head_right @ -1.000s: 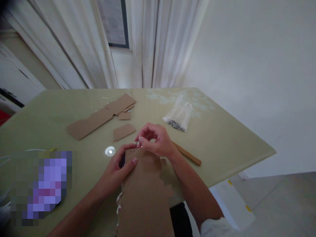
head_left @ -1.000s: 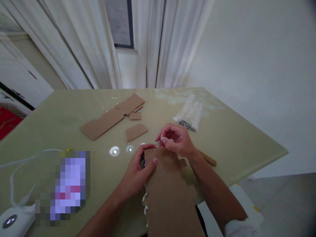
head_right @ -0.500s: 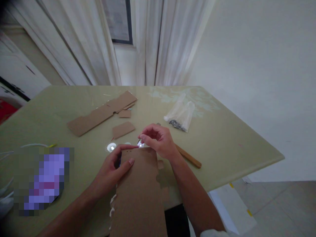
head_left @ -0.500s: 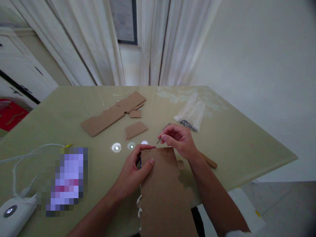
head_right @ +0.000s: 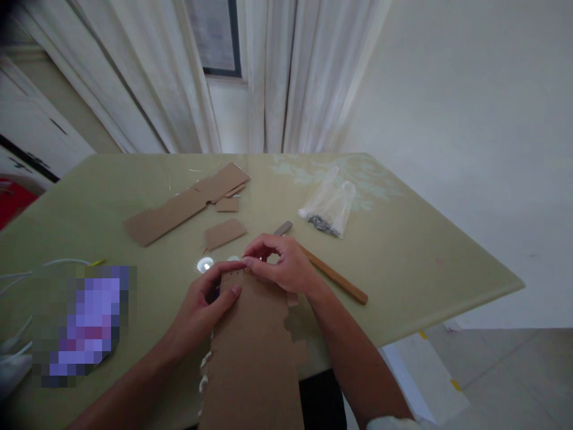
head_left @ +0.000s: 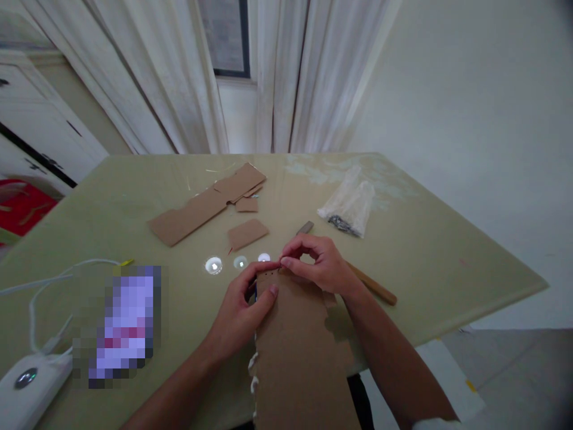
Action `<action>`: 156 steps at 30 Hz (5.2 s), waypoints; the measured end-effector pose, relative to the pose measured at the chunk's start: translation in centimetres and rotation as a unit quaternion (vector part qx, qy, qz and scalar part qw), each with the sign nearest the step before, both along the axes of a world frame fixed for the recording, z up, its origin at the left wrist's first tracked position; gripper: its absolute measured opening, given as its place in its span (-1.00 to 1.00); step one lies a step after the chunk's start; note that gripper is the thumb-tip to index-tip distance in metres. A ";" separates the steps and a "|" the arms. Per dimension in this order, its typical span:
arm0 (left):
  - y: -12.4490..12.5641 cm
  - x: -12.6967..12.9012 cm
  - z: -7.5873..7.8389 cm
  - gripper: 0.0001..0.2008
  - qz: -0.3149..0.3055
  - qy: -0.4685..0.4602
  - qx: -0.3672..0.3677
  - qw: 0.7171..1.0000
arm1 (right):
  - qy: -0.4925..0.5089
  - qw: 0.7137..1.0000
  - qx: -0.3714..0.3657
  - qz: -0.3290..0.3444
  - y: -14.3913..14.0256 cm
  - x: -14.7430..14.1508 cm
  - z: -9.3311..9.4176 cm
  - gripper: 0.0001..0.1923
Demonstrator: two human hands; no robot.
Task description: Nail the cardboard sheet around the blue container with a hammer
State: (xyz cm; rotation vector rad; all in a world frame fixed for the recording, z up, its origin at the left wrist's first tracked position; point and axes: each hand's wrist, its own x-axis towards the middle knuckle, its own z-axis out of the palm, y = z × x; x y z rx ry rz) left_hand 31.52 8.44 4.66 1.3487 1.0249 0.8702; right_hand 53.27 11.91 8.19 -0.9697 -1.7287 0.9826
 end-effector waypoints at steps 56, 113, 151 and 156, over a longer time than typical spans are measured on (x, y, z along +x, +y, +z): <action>-0.1 0.4 0.8 -0.62 0.023 0.027 0.018 0.999 | -0.067 0.996 0.051 -0.026 -0.8 -0.5 0.7 -0.91; 2.0 -0.1 1.1 -0.82 0.043 0.133 0.204 0.969 | -0.069 0.991 0.114 0.012 -0.9 -0.2 0.3 -0.91; 2.0 -0.5 1.1 -0.77 0.035 0.109 0.195 0.974 | -0.354 0.924 -0.083 -0.117 -4.4 8.3 3.7 -0.50; 2.1 -0.5 1.1 -0.78 0.034 0.113 0.197 0.973 | -0.336 0.937 -0.092 -0.008 -6.4 6.8 9.5 -0.48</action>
